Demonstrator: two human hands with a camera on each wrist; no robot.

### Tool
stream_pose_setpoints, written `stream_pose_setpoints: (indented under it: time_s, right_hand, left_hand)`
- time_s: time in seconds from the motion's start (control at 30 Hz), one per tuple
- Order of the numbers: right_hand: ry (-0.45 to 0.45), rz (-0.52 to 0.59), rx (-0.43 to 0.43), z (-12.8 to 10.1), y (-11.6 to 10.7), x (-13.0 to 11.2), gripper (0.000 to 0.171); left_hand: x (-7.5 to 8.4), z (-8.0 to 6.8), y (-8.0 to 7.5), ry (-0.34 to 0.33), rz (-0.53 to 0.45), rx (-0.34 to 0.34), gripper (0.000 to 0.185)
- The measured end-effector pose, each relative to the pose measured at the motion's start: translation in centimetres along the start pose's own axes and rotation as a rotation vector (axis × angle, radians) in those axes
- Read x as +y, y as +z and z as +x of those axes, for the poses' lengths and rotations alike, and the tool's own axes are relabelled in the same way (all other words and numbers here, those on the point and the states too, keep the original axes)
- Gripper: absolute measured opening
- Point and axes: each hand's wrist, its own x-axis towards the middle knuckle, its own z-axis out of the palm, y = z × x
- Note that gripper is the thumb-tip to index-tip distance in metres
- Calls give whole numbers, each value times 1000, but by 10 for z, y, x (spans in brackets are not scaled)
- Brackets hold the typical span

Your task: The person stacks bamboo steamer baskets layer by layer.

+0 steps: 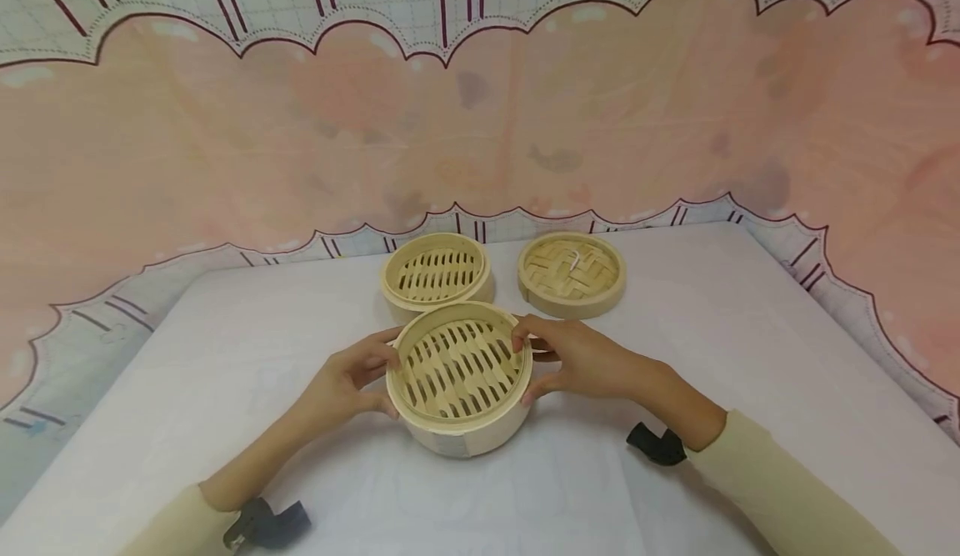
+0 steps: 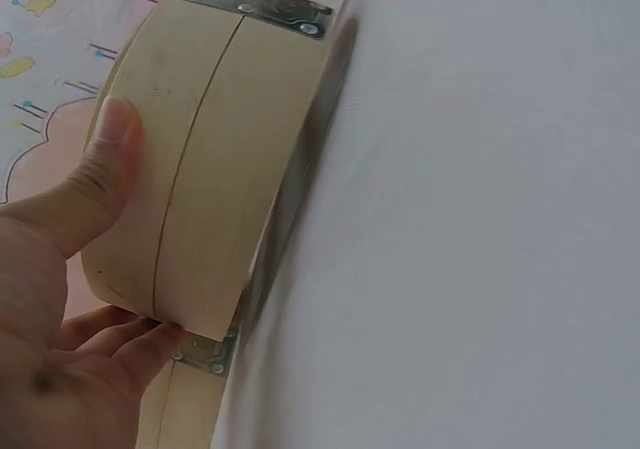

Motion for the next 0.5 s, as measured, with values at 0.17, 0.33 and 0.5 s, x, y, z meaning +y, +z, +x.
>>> stream_pose_setpoints:
  time_s: [0.17,0.33,0.5]
  right_hand:
    - [-30,15,-14,1,-1,4,56]
    - [-51,-25,-5,1,1,7,55]
    - [-57,-77,16,1,1,9,55]
  left_hand:
    - [-6,-3,3,8,-10,0,46]
    - [-10,-5,4,20,-19,-11,46]
    - [-12,-7,5,7,6,-1,47]
